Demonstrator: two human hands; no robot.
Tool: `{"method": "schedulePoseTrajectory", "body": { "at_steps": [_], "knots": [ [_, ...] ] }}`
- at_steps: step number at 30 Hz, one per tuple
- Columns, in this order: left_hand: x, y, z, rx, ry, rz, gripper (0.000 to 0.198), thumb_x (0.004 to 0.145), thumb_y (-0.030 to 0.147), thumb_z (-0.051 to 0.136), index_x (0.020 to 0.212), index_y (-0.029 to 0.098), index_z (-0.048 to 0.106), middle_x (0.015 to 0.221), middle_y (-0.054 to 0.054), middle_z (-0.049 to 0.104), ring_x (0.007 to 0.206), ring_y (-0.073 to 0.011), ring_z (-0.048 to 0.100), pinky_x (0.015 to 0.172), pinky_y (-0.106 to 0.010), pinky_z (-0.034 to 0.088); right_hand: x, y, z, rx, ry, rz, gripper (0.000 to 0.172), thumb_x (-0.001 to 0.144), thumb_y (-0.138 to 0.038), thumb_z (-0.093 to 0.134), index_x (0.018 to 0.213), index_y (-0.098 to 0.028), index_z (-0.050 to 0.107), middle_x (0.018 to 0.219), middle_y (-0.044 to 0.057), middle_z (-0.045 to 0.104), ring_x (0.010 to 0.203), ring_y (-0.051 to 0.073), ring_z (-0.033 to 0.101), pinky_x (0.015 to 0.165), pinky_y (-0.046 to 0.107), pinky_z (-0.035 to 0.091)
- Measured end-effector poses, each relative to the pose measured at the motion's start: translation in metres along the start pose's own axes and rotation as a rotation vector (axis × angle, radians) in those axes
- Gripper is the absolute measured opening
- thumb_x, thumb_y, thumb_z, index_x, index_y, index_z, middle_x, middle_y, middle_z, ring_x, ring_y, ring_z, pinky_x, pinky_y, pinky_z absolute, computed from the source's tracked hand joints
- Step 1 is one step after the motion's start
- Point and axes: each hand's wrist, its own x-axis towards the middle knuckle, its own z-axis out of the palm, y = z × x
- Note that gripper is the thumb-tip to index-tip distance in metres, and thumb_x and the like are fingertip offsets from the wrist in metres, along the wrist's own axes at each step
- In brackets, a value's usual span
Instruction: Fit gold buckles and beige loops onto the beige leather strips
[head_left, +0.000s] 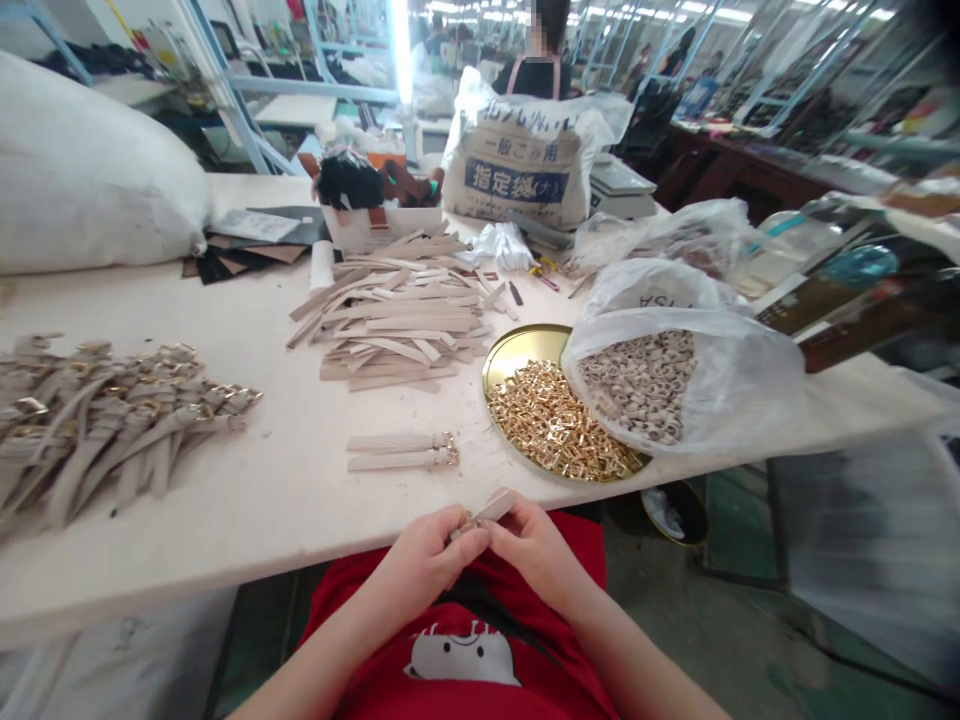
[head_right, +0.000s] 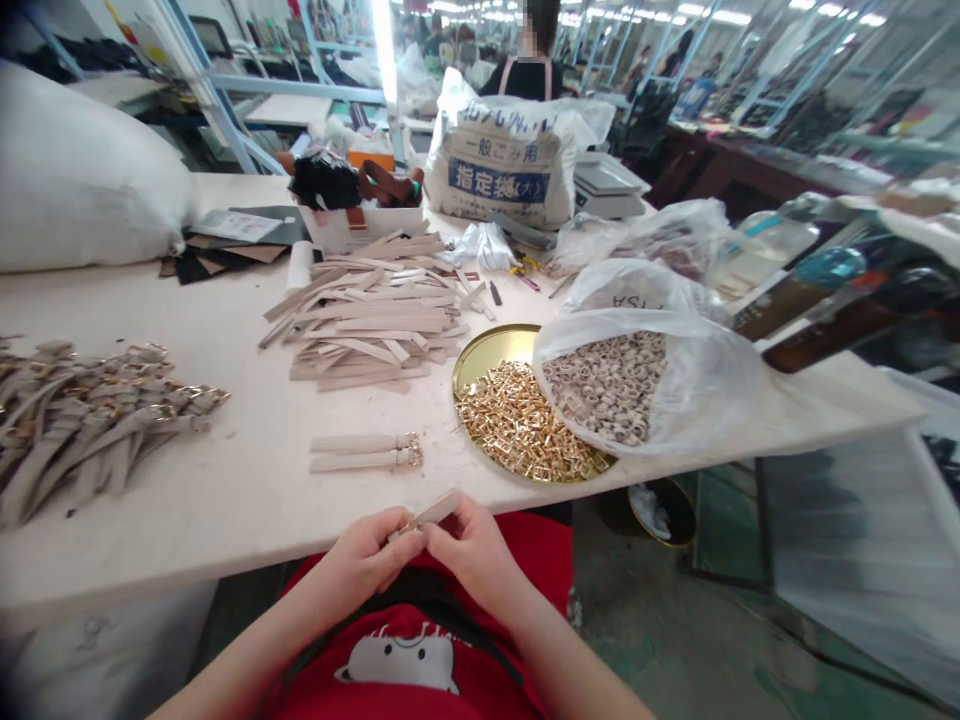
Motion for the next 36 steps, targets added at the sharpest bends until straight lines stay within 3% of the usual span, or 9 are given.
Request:
{"method": "schedulePoseTrajectory", "body": {
  "at_steps": [3,7,9,13,14,18,24,30,36],
  "knots": [
    [0.013,-0.008,-0.004,-0.048,-0.009,-0.056,0.036,0.076,0.052,0.045,0.064,0.018,0.04,0.044,0.008,0.036,0.04,-0.0071,0.031,0.041,-0.02,0.023,0.0,-0.006,-0.001,-0.279,0.07,-0.189,0.005,0.077,-0.021,0.054,0.073,-0.019,0.052,0.073,-0.001,0.052,0.07,0.013,0.049,0.065,0.025,0.039],
    [0.029,-0.009,-0.004,0.011,0.036,-0.023,0.034,0.075,0.044,0.05,0.096,0.017,0.049,0.057,0.005,0.051,0.045,-0.0106,0.045,0.047,-0.021,0.033,0.006,-0.017,-0.022,-0.45,-0.073,-0.231,0.011,0.081,-0.018,0.047,0.08,-0.019,0.057,0.079,0.001,0.058,0.074,0.013,0.053,0.067,0.024,0.041],
    [0.035,-0.005,-0.004,0.102,0.012,0.04,0.031,0.077,0.041,0.048,0.098,0.019,0.053,0.065,0.003,0.055,0.055,-0.0124,0.049,0.054,-0.022,0.036,0.018,-0.02,-0.052,-0.513,-0.007,-0.21,0.012,0.082,-0.022,0.047,0.083,-0.019,0.058,0.079,0.001,0.06,0.075,0.013,0.055,0.067,0.024,0.042],
    [0.048,-0.003,-0.004,0.186,0.007,0.001,0.033,0.081,0.046,0.038,0.075,0.018,0.054,0.057,0.003,0.049,0.055,-0.0128,0.045,0.053,-0.022,0.033,0.059,-0.018,-0.148,-0.871,0.556,-0.125,0.02,0.083,-0.029,0.041,0.088,-0.017,0.057,0.081,0.004,0.061,0.075,0.016,0.054,0.069,0.026,0.041],
    [0.051,-0.004,-0.003,0.174,0.018,-0.022,0.034,0.082,0.047,0.037,0.073,0.018,0.052,0.054,0.003,0.047,0.053,-0.0124,0.044,0.052,-0.022,0.032,0.07,-0.016,-0.171,-1.025,0.62,-0.078,0.019,0.082,-0.027,0.042,0.088,-0.017,0.057,0.085,0.005,0.06,0.078,0.017,0.054,0.072,0.027,0.04],
    [0.056,-0.007,0.0,0.108,-0.009,-0.036,0.034,0.081,0.049,0.038,0.069,0.018,0.046,0.053,0.005,0.043,0.051,-0.011,0.04,0.049,-0.021,0.03,0.1,-0.009,-0.227,-1.129,0.607,-0.015,0.014,0.075,-0.023,0.049,0.077,-0.016,0.06,0.084,0.009,0.06,0.081,0.02,0.053,0.074,0.029,0.037],
    [0.049,-0.007,0.01,0.043,-0.01,-0.068,0.034,0.08,0.05,0.038,0.068,0.019,0.043,0.051,0.006,0.04,0.048,-0.0095,0.036,0.047,-0.021,0.028,0.102,0.001,-0.219,-1.117,0.443,-0.03,0.011,0.067,-0.019,0.058,0.076,-0.02,0.063,0.074,0.003,0.062,0.071,0.016,0.054,0.065,0.025,0.036],
    [0.038,0.001,0.014,0.053,0.017,-0.009,0.035,0.081,0.049,0.038,0.067,0.018,0.044,0.05,0.006,0.04,0.048,-0.0091,0.036,0.047,-0.021,0.028,0.084,-0.011,-0.204,-1.017,0.51,-0.101,0.012,0.074,-0.024,0.052,0.082,-0.017,0.059,0.079,0.005,0.062,0.073,0.017,0.056,0.068,0.027,0.039],
    [0.029,0.025,0.015,0.023,0.149,0.074,0.032,0.082,0.046,0.04,0.067,0.018,0.046,0.048,0.006,0.042,0.046,-0.0086,0.038,0.048,-0.02,0.029,0.041,-0.031,-0.128,-0.41,0.39,-0.229,0.023,0.074,-0.037,0.058,0.086,-0.019,0.053,0.074,0.001,0.058,0.066,0.013,0.054,0.062,0.026,0.044]
  ]
}}
